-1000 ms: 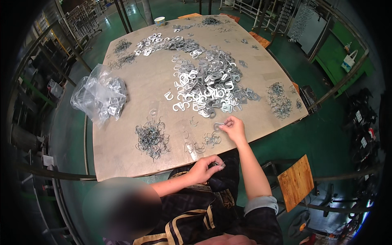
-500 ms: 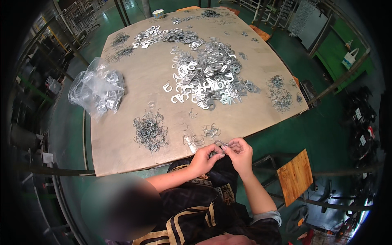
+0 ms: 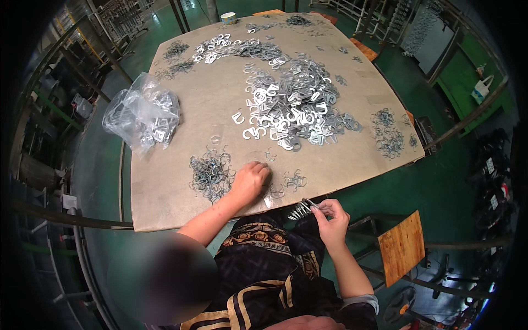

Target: The person repeatedly picks up small metal hooks and wire loops from a table, inserts the hooks into the loops, and accumulates the assembled units in their hand. Periodically, the person lifts the assembled chain and hangs it on a nearby rack before returning to the table to continue assembling more units.

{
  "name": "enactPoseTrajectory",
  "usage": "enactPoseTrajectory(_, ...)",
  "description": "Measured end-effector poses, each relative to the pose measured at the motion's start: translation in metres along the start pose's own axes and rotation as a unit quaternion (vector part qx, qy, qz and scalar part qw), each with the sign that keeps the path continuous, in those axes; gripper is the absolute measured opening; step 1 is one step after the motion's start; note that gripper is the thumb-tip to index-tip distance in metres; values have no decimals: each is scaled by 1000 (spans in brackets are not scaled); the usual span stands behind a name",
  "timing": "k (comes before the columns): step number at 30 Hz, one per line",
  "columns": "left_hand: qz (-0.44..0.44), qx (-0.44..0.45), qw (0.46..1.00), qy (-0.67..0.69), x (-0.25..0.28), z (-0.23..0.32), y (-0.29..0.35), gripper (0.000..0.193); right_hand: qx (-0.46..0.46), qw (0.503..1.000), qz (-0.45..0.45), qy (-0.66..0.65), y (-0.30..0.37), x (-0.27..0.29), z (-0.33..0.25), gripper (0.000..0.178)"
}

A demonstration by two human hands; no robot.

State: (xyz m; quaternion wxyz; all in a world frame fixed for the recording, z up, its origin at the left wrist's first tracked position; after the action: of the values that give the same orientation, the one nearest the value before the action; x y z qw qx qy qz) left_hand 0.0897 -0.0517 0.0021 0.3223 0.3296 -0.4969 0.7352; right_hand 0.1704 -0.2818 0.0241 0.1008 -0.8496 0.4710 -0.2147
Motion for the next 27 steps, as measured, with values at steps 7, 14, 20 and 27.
enactPoseTrajectory(7, -206, -90, 961, -162, -29, -17, -15, 10, 17, 1000, 5, 8, 2, 1, 6, 13)
enactPoseTrajectory(14, -236, -83, 966, -62, -40, -4, -30, 10, 14, 1000, 10, 12, 4, 3, 5, 13)
enactPoseTrajectory(20, -167, -42, 974, -147, -48, -27, -39, 12, 26, 1000, 3, 15, 6, 1, 10, 14)
enactPoseTrajectory(27, -210, -174, 957, -96, -35, -20, -43, 10, 21, 1000, -7, 7, 1, -5, 9, 14)
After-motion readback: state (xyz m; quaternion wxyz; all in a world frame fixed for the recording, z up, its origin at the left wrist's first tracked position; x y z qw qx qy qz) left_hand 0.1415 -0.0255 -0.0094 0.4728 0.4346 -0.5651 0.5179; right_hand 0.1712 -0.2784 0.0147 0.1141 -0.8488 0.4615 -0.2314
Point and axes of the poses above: each hand's wrist, its own y-axis away from the middle knuckle, its own x-axis out of the back of the hand, z = x × y, the point moved 5 cm from there along -y, towards the middle knuckle, and after that the axes turned 12 degrees about x, right-handed, at the moved point
